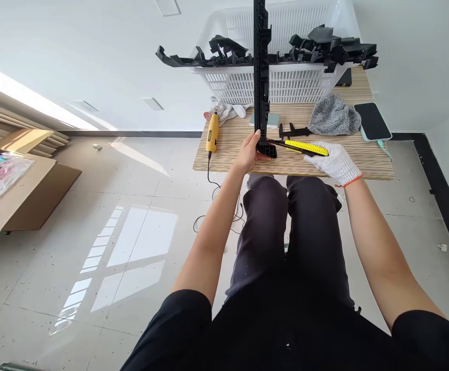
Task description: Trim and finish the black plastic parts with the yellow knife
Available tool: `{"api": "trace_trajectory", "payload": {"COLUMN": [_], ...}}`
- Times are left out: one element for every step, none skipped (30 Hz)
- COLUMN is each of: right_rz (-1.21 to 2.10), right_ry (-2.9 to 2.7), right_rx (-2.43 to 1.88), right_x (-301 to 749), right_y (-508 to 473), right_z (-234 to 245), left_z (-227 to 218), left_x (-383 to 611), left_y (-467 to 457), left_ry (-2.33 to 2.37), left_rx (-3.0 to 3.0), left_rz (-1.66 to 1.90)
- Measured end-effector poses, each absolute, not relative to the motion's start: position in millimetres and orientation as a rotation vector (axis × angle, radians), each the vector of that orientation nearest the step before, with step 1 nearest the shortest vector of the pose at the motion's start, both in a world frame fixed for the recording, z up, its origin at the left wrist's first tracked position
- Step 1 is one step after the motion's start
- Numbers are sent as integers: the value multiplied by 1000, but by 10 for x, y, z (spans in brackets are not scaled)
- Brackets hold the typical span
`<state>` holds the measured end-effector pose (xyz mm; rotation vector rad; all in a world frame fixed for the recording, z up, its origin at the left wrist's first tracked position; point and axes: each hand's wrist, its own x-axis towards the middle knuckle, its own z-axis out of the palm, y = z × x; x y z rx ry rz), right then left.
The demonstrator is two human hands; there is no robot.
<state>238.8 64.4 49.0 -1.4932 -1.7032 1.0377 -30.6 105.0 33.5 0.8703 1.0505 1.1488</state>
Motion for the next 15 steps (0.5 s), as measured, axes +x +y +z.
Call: {"api": "trace_trajectory", "payload": {"right_rz": [1047,1053,1057,1057,1053,1048,1048,1049,1048,1044,1035,1023,1008,998,994], "right_ry": [-1703,-1703,-1703,-1705,-1708,-1711,-1715,-1719,-1724,-1731,-1739,-1750,-1761,-1768,-1770], "right_rx": [-1492,-1487,-1480,-1473,-1468,-1467,-1468,-1470,-1475,-1482,-1489,-1493,-1495,-1493,-1490], "right_x": [2395,2400,2403,2404,2401,2397,2391,2385,2379,2375,2372,2371,2372,2373,2375], "right_y": [648,651,652,651,648,644,638,632,625,620,616,613,612,611,611], "right_z": [480,473,470,473,482,496,514,533,550,564,574,580,581,579,577], "left_z": [331,328,328,330,333,338,343,348,353,358,362,366,369,372,375], "left_x": [-307,-307,-307,-307,-307,-308,-310,-311,-312,-312,-311,-309,-307,-304,-302], "left_y": [1051,1052,1052,1051,1049,1047,1044,1041,1039,1036,1034,1033,1032,1030,1029], "left_ry": [1050,1050,1052,1054,1058,1063,1066,1067,1069,1075,1082,1089,1097,1103,1104], "left_rx": [873,877,883,890,896,901,906,910,915,917,919,920,922,925,931], "left_rz": [1149,1151,1153,1153,1150,1146,1142,1137,1134,1133,1132,1131,1131,1131,1129]}}
